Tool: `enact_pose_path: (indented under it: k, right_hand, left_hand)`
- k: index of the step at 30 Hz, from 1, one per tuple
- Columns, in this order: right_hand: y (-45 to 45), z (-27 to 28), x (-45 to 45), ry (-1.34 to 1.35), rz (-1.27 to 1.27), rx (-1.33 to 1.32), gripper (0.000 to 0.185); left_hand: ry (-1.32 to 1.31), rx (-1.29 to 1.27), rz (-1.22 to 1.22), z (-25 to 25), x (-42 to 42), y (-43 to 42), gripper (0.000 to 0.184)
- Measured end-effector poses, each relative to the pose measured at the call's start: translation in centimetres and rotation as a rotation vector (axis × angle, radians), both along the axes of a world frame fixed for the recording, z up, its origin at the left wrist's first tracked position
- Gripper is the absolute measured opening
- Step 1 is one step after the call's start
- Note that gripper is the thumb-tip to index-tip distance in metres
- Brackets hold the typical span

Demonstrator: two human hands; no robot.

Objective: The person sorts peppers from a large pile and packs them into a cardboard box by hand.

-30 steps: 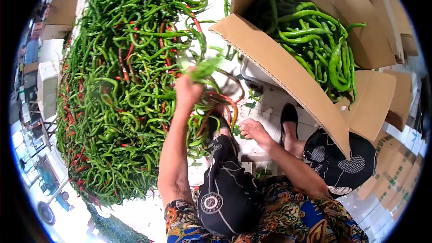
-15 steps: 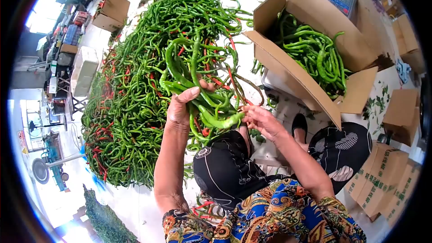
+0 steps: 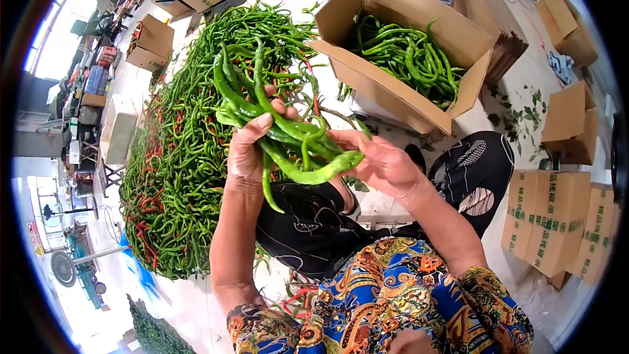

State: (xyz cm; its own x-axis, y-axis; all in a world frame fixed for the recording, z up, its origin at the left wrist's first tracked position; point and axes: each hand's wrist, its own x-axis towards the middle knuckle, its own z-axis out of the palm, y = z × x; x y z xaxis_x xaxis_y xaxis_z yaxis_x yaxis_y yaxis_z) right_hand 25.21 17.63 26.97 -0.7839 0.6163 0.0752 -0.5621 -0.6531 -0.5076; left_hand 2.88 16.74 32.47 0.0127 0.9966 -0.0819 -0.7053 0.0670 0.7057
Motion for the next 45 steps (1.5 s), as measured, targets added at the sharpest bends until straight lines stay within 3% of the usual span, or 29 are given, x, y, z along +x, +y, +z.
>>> enact_pose_path:
  k: [4,7,10,12,13,15,18,19,20,21,22,24,25,26,28,29,32,36,38,40,45]
  right_hand:
    - [-0.7,1.5,3.2,-0.164,-0.113,0.099,0.044]
    - [-1.1,1.0,5.3,-0.378,-0.126,0.085,0.038]
    - [-1.5,0.4,7.1,-0.700,-0.159,0.277,0.034]
    - [-1.6,1.6,8.1,-1.046,-0.396,0.555,0.034]
    - [-1.5,2.0,8.7,-1.006,-0.461,0.561,0.035]
    - [-1.4,3.5,9.7,-1.006,-0.496,0.640,0.043]
    - [-2.1,4.6,8.4,-1.064,-0.350,0.929,0.073]
    - [-2.5,2.5,7.2,-1.072,-0.264,0.992,0.093]
    - [-3.3,1.0,5.9,-1.113,-0.302,0.957,0.098]
    - [-3.2,1.2,4.7,-1.230,-0.223,0.854,0.089]
    - [-3.1,1.4,3.9,-1.340,-0.138,0.746,0.079]
    - [-3.0,-1.5,2.8,-1.073,-0.208,0.452,0.073]
    - [-3.1,-1.7,2.2,-0.941,-0.259,0.323,0.054]
    - [-2.9,-2.2,1.6,-0.825,-0.363,0.200,0.048]
    - [-2.1,-3.5,1.1,-0.587,-0.560,-0.034,0.035]
    - [-1.7,-2.8,1.8,-0.484,-0.522,-0.195,0.023]
    - [-0.4,-4.0,4.1,-0.332,-0.463,-0.297,0.024]
    - [0.8,-2.3,6.1,-0.192,-0.284,-0.324,0.035]
    - [1.1,-2.2,6.7,-0.026,-0.185,-0.336,0.042]
    - [1.0,-1.7,6.5,-0.068,-0.249,-0.330,0.042]
    - [0.9,-1.1,6.5,-0.057,-0.299,-0.344,0.047]
  left_hand:
    - [0.198,-0.076,0.098,0.6,3.0,-1.1,0.057]
    - [0.134,-0.019,0.018,0.1,5.3,-1.9,0.058]
    - [0.105,-0.036,-0.038,-0.8,7.3,-2.7,0.056]
    - [0.085,-0.079,-0.046,-1.2,8.4,-3.0,0.057]
    - [0.132,-0.081,-0.054,-1.5,8.7,-3.0,0.054]
    - [0.186,-0.138,-0.052,-1.8,9.2,-3.0,0.051]
    - [0.349,-0.199,0.014,-3.1,10.6,-2.5,0.044]
    - [0.465,-0.170,0.023,-4.1,11.1,-2.4,0.044]
    - [0.578,-0.137,0.032,-5.2,11.5,-2.2,0.044]
    - [0.645,-0.110,0.062,-5.9,12.1,-2.1,0.037]
    - [0.930,-0.080,0.007,-7.0,11.9,-1.9,0.046]
    - [0.880,0.076,0.121,-8.1,13.4,-3.0,0.057]
    - [1.290,0.202,0.012,-8.2,12.5,-2.7,0.069]
    - [1.137,0.150,-0.057,-8.3,12.7,-2.3,0.076]
    - [1.275,0.154,-0.152,-7.3,12.6,-3.1,0.081]
    - [1.267,0.152,-0.179,-7.0,12.4,-3.3,0.084]
    - [0.634,0.036,-0.353,-5.0,11.0,-3.0,0.060]
    - [0.546,-0.045,-0.183,-2.8,9.3,-2.3,0.032]
    - [0.584,-0.007,-0.139,-2.6,9.1,-2.5,0.034]
    - [0.647,0.027,-0.245,-3.0,9.1,-2.6,0.033]
    - [0.450,-0.167,-0.128,-3.0,9.2,-2.8,0.037]
